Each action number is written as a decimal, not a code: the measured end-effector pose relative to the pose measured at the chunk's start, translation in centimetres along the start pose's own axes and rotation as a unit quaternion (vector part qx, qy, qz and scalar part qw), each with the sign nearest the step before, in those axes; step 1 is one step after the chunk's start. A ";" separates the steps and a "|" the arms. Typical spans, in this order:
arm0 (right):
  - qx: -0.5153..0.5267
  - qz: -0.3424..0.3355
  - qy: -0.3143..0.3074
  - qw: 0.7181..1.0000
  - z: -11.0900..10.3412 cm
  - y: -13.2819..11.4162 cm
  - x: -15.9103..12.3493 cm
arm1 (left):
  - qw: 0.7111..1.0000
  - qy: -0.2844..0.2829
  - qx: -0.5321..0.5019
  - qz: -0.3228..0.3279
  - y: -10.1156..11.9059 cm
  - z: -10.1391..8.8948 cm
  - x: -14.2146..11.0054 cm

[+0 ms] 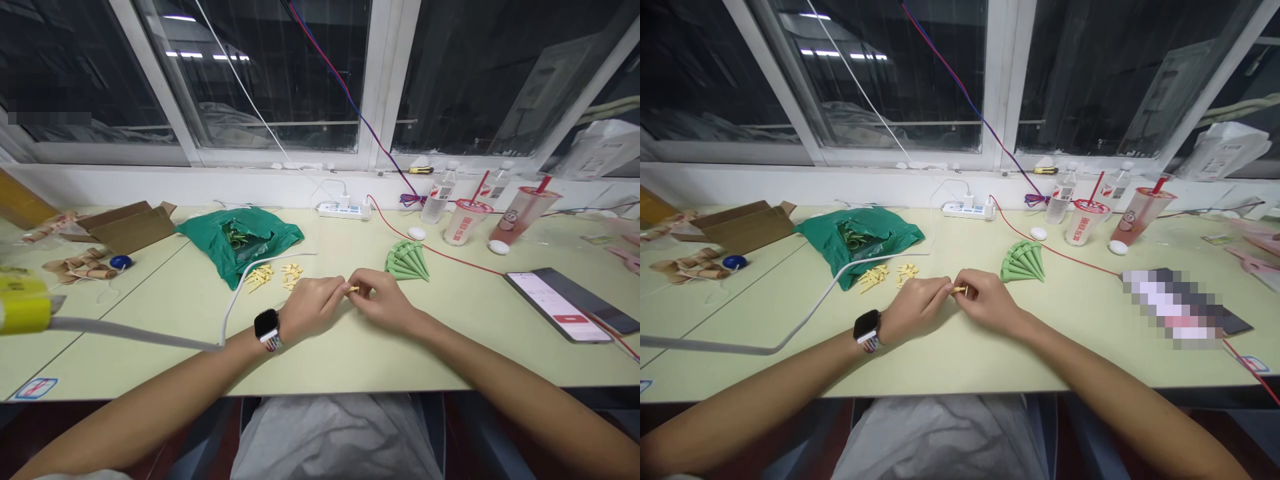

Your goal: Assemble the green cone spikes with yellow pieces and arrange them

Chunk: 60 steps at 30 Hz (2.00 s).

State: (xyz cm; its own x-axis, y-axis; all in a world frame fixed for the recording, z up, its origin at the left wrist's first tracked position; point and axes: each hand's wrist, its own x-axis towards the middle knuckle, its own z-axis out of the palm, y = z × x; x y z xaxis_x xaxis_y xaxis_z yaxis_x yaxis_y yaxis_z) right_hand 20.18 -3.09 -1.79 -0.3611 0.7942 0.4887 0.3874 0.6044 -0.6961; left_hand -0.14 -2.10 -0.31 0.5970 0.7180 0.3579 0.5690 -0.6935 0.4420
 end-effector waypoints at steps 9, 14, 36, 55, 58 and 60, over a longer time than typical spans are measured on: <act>0.238 0.176 -0.066 0.953 -0.3 -0.3 0.4 | 0.996 0.043 -0.081 0.021 0.2 -0.1 0.0; 0.236 0.169 -0.064 0.955 -0.5 -0.1 0.5 | 0.992 0.029 -0.119 -0.027 0.1 0.2 0.1; 0.153 0.112 -0.030 0.981 -0.2 -0.3 0.2 | 0.997 0.000 -0.077 -0.007 -0.6 -0.1 0.3; 0.236 0.151 -0.028 0.960 -0.4 0.3 0.5 | 0.998 0.008 -0.067 -0.003 -1.1 -0.3 0.2; 0.234 0.151 -0.027 0.960 -0.4 0.4 0.5 | 0.999 -0.007 -0.051 -0.002 -1.0 -0.3 0.2; 0.236 0.149 -0.027 0.960 -0.4 0.4 0.5 | 0.999 -0.014 -0.042 0.000 -1.0 -0.2 0.3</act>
State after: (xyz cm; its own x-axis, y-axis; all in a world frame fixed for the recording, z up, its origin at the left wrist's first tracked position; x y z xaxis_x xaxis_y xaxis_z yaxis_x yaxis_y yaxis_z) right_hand 20.48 -2.47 -1.59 -0.3421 0.9156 0.2112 0.0579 0.2449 -0.9678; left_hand -0.69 -1.19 -0.46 0.6133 0.7156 0.3343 0.5209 -0.6847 0.5098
